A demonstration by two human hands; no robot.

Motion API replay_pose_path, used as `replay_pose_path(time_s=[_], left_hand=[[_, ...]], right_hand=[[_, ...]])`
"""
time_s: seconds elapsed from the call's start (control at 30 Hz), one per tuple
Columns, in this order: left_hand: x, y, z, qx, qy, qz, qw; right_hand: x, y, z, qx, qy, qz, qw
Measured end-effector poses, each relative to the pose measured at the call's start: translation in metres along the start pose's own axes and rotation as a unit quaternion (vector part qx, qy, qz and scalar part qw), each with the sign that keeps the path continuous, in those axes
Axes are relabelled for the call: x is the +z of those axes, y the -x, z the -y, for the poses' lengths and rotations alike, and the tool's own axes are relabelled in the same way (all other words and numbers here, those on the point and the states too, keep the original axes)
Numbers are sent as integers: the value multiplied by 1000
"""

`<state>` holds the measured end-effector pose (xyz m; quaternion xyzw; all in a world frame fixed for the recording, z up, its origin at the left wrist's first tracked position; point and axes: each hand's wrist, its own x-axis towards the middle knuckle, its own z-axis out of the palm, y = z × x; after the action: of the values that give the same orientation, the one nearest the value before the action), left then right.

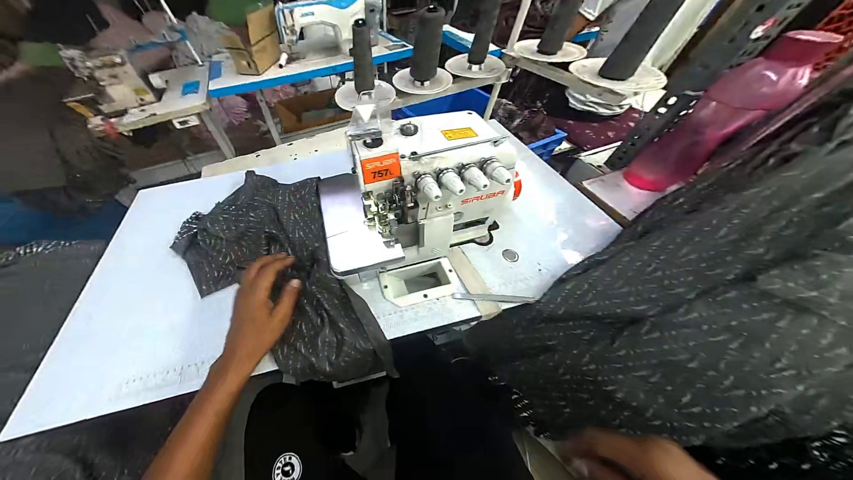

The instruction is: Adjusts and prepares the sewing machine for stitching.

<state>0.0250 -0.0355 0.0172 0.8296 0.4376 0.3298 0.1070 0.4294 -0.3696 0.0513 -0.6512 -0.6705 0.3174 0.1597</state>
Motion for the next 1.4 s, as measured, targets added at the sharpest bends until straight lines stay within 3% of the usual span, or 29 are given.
replay_pose_path(time_s=[0.1,0.17,0.27,0.37,0.47,0.57,0.73,0.87,1.03,1.17,1.27,1.4], left_hand=[[19,3,-2,15,-24,112,993],[19,11,13,32,-83,114,989],[4,21,39,15,-101,67,993],[-8,29,57,-19,-111,40,993],[-11,31,65,-43,-74,6,996],[-13,33,58,-53,-26,-48,997],[-18,38,47,5,-45,-125,991],[-15,40,43,26,-66,-136,988],[-14,42,42,33,-79,-151,985],[-14,41,40,34,-77,-150,985],[-14,39,39,32,-82,-149,985],[-16,38,41,20,-85,-145,986]], right_hand=[[-32,-47,-2,-64,15,-221,973],[-51,-82,-1,-85,5,-344,935],[-78,-119,13,-49,-16,-397,916],[-85,-142,19,-36,66,-383,921],[-71,-154,14,-42,146,-302,941],[-54,-156,7,-34,166,-321,932],[-89,-184,-17,13,77,-430,900],[-121,-227,-43,39,-15,-425,904],[-135,-253,-42,74,-29,-409,909],[-101,-215,-2,16,81,-462,883],[-54,-176,10,-32,157,-378,912],[-17,-170,-15,-69,265,-256,927]])
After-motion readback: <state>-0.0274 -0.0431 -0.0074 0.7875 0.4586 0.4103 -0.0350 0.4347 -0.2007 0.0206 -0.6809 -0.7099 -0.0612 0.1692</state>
